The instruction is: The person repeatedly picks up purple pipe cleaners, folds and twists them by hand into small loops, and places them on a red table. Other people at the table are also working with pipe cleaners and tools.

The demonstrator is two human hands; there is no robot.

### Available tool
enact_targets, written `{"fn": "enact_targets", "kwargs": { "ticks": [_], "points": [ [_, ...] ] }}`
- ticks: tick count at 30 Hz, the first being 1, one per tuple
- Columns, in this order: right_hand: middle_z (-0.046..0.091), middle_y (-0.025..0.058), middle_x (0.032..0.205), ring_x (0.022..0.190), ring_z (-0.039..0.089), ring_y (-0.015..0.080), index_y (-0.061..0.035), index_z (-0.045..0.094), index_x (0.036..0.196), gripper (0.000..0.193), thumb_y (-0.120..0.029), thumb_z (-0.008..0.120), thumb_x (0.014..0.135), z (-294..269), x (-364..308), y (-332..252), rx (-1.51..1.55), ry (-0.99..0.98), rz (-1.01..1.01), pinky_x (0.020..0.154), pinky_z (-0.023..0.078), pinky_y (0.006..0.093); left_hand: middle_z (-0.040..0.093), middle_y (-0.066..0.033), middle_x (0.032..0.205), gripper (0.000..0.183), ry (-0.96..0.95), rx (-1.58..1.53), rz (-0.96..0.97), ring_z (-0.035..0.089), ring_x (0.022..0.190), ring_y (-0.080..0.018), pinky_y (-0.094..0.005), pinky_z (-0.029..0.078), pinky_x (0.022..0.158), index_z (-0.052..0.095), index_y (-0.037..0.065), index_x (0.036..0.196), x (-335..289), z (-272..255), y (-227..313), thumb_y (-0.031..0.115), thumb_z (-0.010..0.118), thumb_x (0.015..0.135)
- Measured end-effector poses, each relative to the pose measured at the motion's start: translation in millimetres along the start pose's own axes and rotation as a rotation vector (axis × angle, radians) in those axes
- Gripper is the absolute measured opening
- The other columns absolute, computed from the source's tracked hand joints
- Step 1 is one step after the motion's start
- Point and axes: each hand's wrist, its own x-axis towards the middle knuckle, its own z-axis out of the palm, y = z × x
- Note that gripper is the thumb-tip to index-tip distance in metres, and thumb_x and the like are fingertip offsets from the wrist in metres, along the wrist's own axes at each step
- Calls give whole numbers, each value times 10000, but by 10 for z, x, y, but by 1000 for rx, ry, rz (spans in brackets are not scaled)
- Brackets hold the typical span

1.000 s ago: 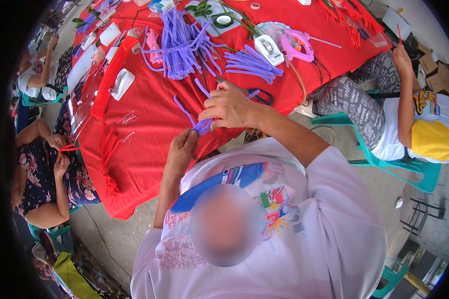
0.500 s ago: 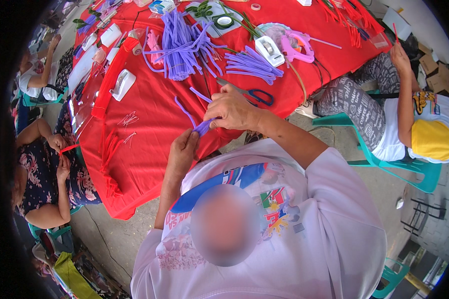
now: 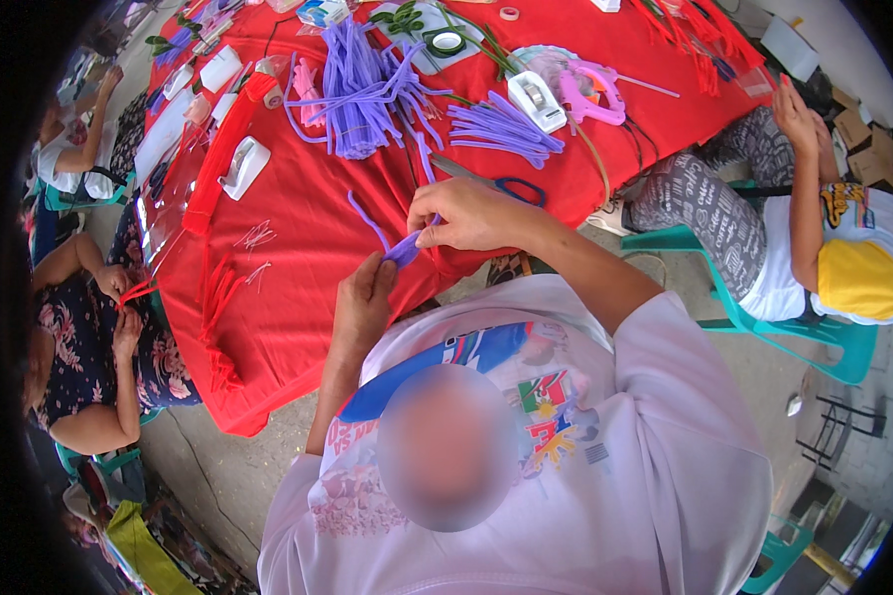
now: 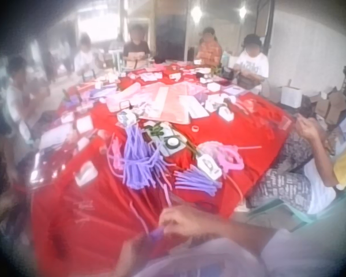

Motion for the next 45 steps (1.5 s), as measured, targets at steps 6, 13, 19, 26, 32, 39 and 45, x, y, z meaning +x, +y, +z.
{"fn": "enact_targets", "kwargs": {
  "ticks": [6, 13, 19, 26, 32, 39, 45],
  "points": [
    [634, 109, 771, 736, 600, 194, 4, 645, 833, 150, -136, 668, 783, 120, 31, 96, 124, 13, 92, 693, 452, 328, 477, -211, 620, 209, 30, 57, 91, 479, 539, -377, -404, 386, 494, 453, -4, 753, 3, -11, 68, 120, 507, 912],
    [647, 61, 715, 703, 592, 131, -24, 649, 797, 118, -127, 694, 761, 85, 47, 98, 223, 91, 180, 659, 450, 290, 463, -174, 600, 170, 28, 115, 114, 433, 506, -238, -339, 385, 502, 481, -14, 796, 9, 0, 8, 104, 498, 917],
    [616, 29, 718, 704, 556, 105, -23, 612, 797, 85, -89, 661, 776, 92, 64, 131, 263, 52, 100, 666, 434, 274, 428, -159, 585, 163, 37, 92, 106, 393, 503, -207, -330, 367, 489, 480, -12, 796, -1, -5, -7, 99, 504, 914],
    [582, -5, 778, 724, 523, 93, -21, 574, 839, 83, -89, 614, 814, 120, 69, 279, 466, -63, -10, 687, 419, 267, 435, -196, 602, 215, 34, 54, 119, 432, 512, -328, -375, 378, 493, 448, -5, 756, 2, -4, 41, 123, 507, 918],
    [601, 29, 751, 708, 554, 104, -20, 586, 809, 110, -109, 650, 800, 93, 52, 69, 399, -24, 89, 669, 426, 270, 440, -189, 602, 208, 44, 29, 82, 428, 508, -316, -373, 378, 493, 446, -8, 755, -3, 5, 25, 111, 511, 912],
    [627, 50, 702, 668, 572, 122, -20, 614, 780, 109, -107, 680, 781, 115, 62, 81, 363, 17, 128, 622, 440, 287, 441, -153, 592, 163, 43, 41, 103, 395, 531, -174, -313, 379, 507, 480, -20, 796, 3, 37, -12, 94, 517, 906],
    [644, 82, 704, 681, 609, 141, -16, 641, 837, 145, -130, 702, 771, 182, 104, -57, 234, 47, 27, 639, 456, 293, 469, -201, 622, 179, 74, 39, 87, 473, 540, -348, -385, 390, 503, 474, -7, 784, 12, 42, -67, 114, 507, 912]
  ]
}}
